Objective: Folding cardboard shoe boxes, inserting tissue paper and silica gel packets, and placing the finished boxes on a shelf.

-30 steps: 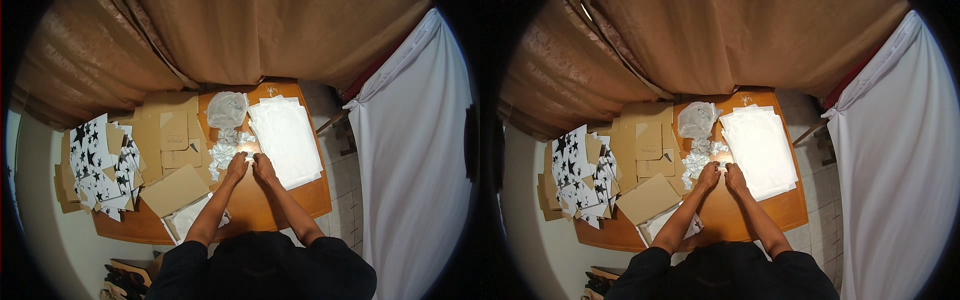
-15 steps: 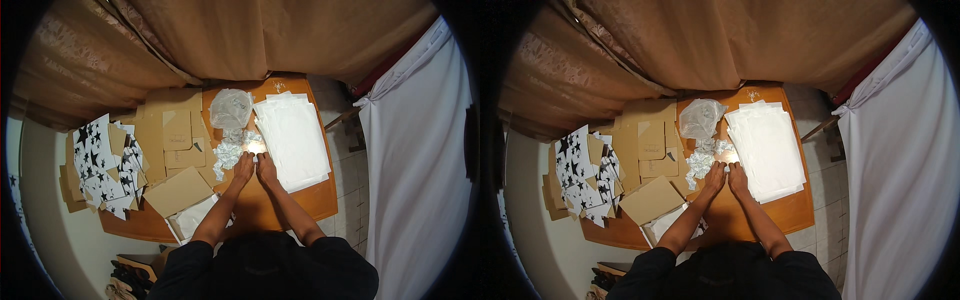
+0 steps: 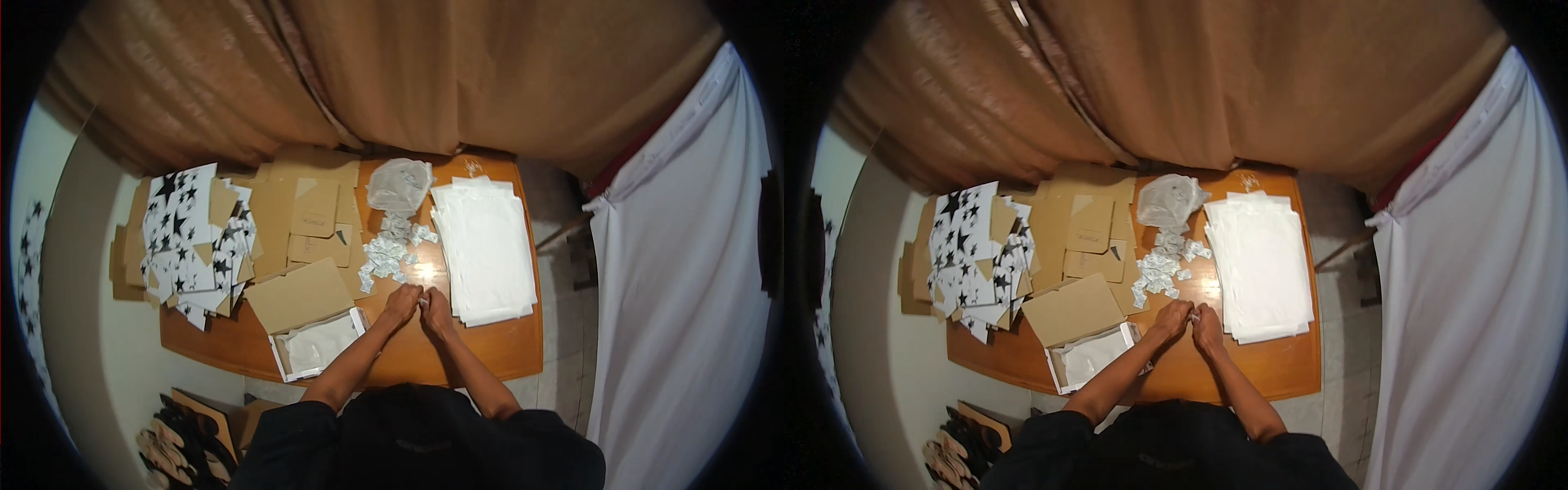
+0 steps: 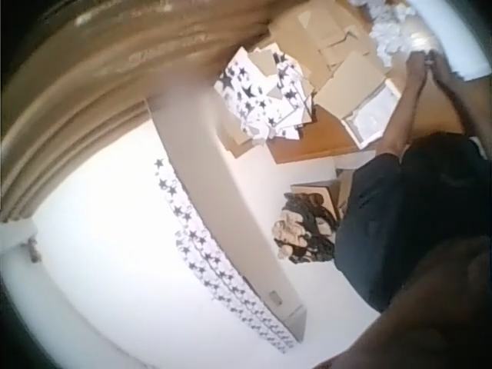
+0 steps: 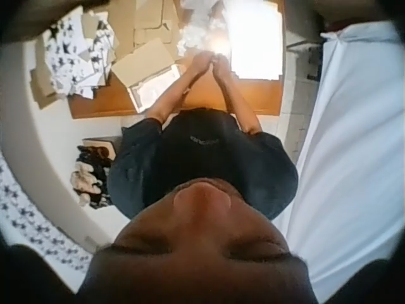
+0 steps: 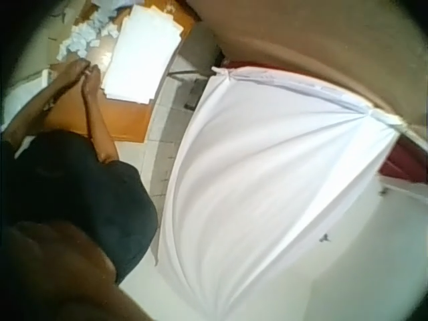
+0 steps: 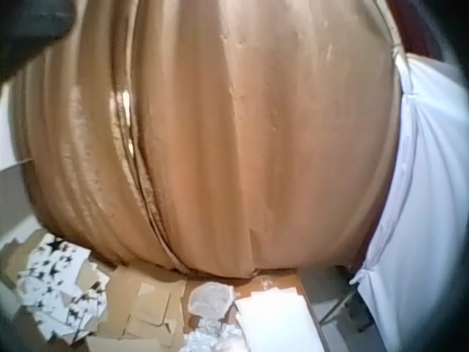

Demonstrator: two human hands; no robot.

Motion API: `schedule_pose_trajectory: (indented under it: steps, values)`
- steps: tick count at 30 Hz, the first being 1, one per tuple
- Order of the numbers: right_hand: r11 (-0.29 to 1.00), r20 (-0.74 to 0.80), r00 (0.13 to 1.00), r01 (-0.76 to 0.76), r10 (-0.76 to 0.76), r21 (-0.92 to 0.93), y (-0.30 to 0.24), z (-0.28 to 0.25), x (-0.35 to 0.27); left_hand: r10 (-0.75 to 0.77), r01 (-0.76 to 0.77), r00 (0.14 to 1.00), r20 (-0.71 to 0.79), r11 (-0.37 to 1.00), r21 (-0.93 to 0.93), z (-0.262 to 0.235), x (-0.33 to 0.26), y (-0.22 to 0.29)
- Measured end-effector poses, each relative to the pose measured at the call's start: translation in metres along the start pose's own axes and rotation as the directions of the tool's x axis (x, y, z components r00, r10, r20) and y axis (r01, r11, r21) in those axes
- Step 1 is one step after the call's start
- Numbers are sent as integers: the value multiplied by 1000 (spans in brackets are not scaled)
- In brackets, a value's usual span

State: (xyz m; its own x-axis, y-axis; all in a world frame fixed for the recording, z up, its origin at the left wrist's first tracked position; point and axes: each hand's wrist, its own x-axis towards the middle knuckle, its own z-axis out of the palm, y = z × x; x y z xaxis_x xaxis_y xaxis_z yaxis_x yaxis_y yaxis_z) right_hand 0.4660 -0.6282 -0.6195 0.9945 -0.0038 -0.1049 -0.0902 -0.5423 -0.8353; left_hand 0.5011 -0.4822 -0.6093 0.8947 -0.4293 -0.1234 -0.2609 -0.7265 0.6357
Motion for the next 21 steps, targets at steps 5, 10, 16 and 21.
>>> schedule_pose_trajectory:
  steps: [5,10,16,21]
  values:
    - [974,198,980,-45,0,223,-34,-21,-23,-70,51,995,-72,972,-230,-37,-47,22]
    - [902,367,914,-1,-175,432,-58,-15,-33,-285,168,940,-189,865,-473,-70,-112,41]
    - [829,561,810,-189,-171,526,-98,30,-39,-594,329,790,-151,618,-714,-80,-178,16]
    - [889,601,764,-81,-235,450,-110,86,-53,-619,362,736,-273,701,-614,-78,-226,-25]
